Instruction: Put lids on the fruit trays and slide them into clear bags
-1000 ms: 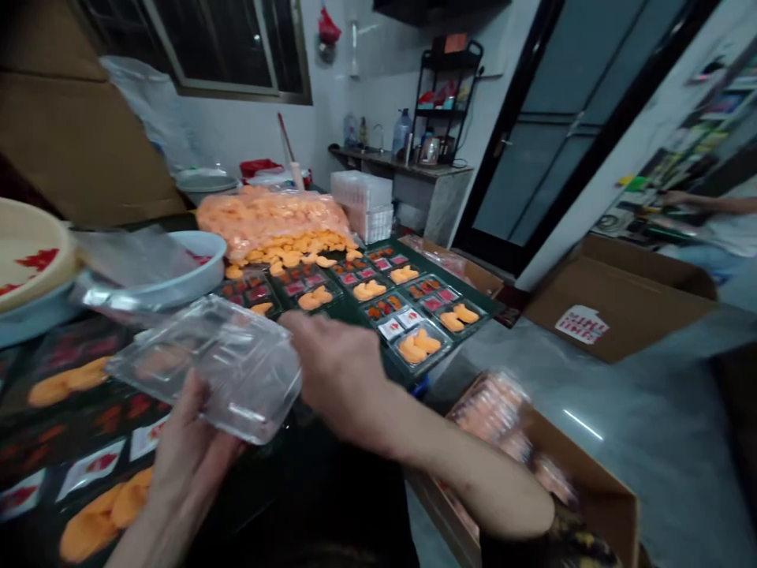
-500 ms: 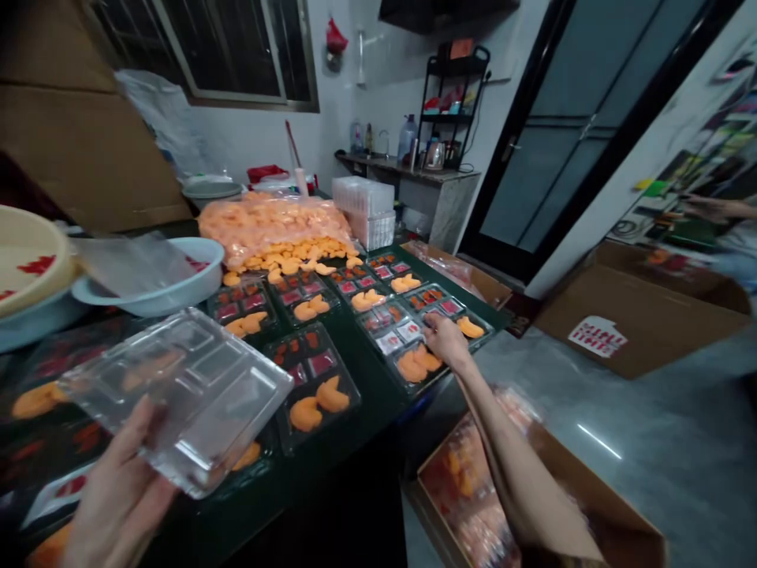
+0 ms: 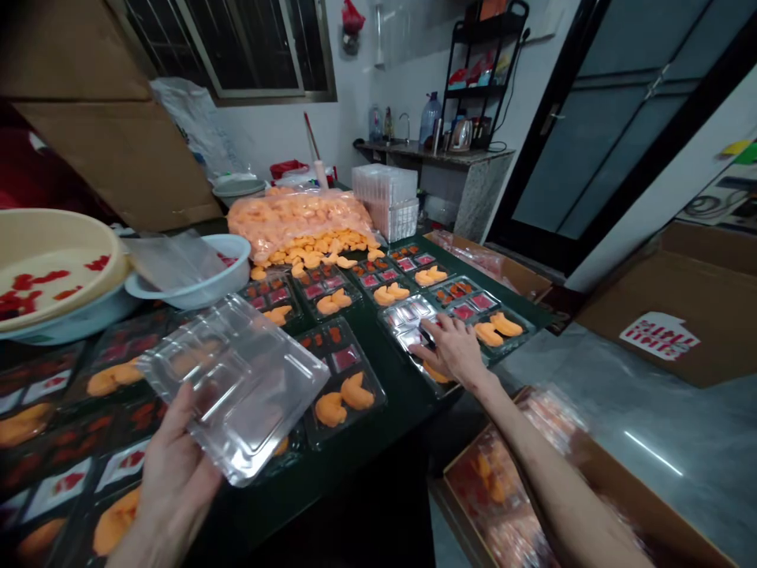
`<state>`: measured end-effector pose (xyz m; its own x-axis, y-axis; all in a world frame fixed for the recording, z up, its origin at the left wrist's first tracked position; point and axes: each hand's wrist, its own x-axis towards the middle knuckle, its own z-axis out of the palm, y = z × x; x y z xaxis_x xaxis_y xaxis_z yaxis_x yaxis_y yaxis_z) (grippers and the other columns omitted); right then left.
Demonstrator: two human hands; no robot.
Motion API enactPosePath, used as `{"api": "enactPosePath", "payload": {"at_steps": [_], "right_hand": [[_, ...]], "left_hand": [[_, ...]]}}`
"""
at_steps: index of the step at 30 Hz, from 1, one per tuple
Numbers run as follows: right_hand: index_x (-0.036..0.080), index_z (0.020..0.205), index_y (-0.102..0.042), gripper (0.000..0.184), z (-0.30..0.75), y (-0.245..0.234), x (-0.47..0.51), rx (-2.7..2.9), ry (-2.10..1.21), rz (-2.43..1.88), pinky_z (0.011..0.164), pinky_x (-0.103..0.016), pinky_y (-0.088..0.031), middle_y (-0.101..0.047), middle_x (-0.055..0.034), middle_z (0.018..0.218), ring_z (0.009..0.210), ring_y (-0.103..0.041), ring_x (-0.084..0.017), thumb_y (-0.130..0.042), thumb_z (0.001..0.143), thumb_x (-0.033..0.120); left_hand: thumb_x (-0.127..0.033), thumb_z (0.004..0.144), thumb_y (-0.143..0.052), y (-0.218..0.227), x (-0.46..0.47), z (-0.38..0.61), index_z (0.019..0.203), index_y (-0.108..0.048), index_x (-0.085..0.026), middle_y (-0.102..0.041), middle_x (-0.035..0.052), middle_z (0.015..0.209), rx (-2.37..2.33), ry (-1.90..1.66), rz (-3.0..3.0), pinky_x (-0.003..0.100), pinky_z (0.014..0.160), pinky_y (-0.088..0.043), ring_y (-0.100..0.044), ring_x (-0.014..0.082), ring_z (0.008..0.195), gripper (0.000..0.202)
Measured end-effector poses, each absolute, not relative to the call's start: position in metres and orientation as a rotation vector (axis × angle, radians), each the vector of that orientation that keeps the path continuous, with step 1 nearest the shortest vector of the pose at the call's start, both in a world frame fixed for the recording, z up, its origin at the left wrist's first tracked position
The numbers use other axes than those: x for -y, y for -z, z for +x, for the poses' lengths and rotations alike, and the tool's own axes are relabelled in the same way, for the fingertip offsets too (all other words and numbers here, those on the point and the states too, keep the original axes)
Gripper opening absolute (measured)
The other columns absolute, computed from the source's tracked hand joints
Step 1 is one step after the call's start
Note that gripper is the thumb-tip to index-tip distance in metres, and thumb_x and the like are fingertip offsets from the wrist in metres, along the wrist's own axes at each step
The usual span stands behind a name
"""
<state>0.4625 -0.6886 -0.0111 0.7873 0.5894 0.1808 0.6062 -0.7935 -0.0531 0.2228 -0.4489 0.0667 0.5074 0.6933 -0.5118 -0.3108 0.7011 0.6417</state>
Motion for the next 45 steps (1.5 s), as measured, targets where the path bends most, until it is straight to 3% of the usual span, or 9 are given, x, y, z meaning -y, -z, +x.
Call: {"api": "enactPosePath", "payload": {"at_steps": [10,15,17,19,23,31,36,40,45], "right_hand": [[0.033,0.129,-0.047,0.061,0.431,0.014,0.662,0.879,0.099,-2.931,0.08,-0.048,-0.04,-0.042,-0.0099,0.134,0.111,-0.044,-0.034,-0.046,0.077,0.066],[0.021,0.119,-0.057,0.052,0.414,-0.013,0.651,0.835,0.421,-2.847,0.085,-0.052,-0.037,-0.049,-0.0166,0.127,0.117,-0.039,-0.04,-0.051,0.08,0.054],[0.016,0.115,-0.058,0.046,0.392,-0.037,0.635,0.912,0.51,-2.579,0.079,-0.043,-0.041,-0.057,-0.0186,0.114,0.105,-0.05,-0.033,-0.047,0.084,0.048],[0.018,0.101,-0.062,0.035,0.365,-0.06,0.614,1.16,0.293,-2.329,0.068,-0.032,-0.042,-0.065,-0.0115,0.09,0.081,-0.058,-0.023,-0.045,0.086,0.046],[0.02,0.074,-0.059,0.031,0.335,-0.076,0.574,1.372,0.053,-2.316,0.054,-0.025,-0.034,-0.063,-0.0015,0.065,0.059,-0.055,-0.015,-0.055,0.079,0.05],[0.018,0.076,-0.061,0.032,0.336,-0.066,0.547,1.476,0.344,-2.382,0.067,-0.03,-0.034,-0.064,-0.0095,0.08,0.083,-0.054,-0.024,-0.057,0.079,0.049],[0.019,0.069,-0.058,0.033,0.311,-0.075,0.526,1.529,-0.208,-2.172,0.051,-0.023,-0.028,-0.057,0.0009,0.059,0.053,-0.046,-0.011,-0.055,0.079,0.05],[0.017,0.052,-0.05,0.038,0.314,-0.074,0.508,1.531,-0.373,-2.144,0.045,-0.022,-0.021,-0.044,0.0051,0.046,0.045,-0.035,-0.007,-0.062,0.072,0.047],[0.016,0.053,-0.048,0.031,0.325,-0.076,0.5,1.491,-0.783,-1.787,0.042,-0.018,-0.024,-0.043,0.0068,0.047,0.044,-0.035,-0.004,-0.06,0.073,0.036]], "left_hand": [[-0.031,0.088,-0.044,-0.066,0.453,0.231,0.093,-0.066,-0.014,-0.07,0.0082,0.084,-0.651,-0.575,0.359,0.044,0.087,-0.049,-0.066,0.0251,0.088,0.028],[-0.041,0.088,-0.043,-0.052,0.46,0.242,0.096,-0.065,-0.011,-0.07,0.0103,0.085,-0.445,-0.446,0.339,0.045,0.085,-0.049,-0.066,0.0253,0.082,0.038],[-0.047,0.088,-0.043,-0.049,0.465,0.244,0.098,-0.065,-0.012,-0.069,0.0095,0.085,-0.41,-0.419,0.319,0.044,0.085,-0.049,-0.065,0.0248,0.083,0.042],[-0.056,0.085,-0.041,-0.05,0.47,0.242,0.101,-0.064,-0.012,-0.069,0.0101,0.088,-0.37,-0.387,0.321,0.042,0.085,-0.049,-0.064,0.0254,0.086,0.052],[-0.071,0.077,-0.039,-0.051,0.476,0.231,0.105,-0.064,-0.012,-0.067,0.0129,0.092,-0.295,-0.262,0.372,0.041,0.085,-0.048,-0.061,0.0291,0.095,0.069],[-0.074,0.078,-0.029,-0.028,0.467,0.237,0.102,-0.064,-0.008,-0.066,0.0157,0.094,-0.18,-0.311,0.246,0.043,0.082,-0.047,-0.062,0.0295,0.089,0.079],[-0.073,0.078,-0.032,-0.031,0.462,0.24,0.078,-0.065,-0.012,-0.062,0.0073,0.068,-0.35,-0.438,0.204,0.037,0.075,-0.049,-0.062,0.0226,0.069,0.069],[-0.068,0.082,-0.034,-0.037,0.465,0.236,0.087,-0.066,-0.011,-0.065,0.0093,0.08,-0.288,-0.486,0.211,0.038,0.082,-0.047,-0.063,0.0239,0.081,0.065],[-0.066,0.084,-0.028,-0.039,0.464,0.229,0.09,-0.066,-0.01,-0.066,0.0107,0.082,-0.233,-0.501,0.216,0.037,0.082,-0.046,-0.063,0.0238,0.083,0.069]]}}
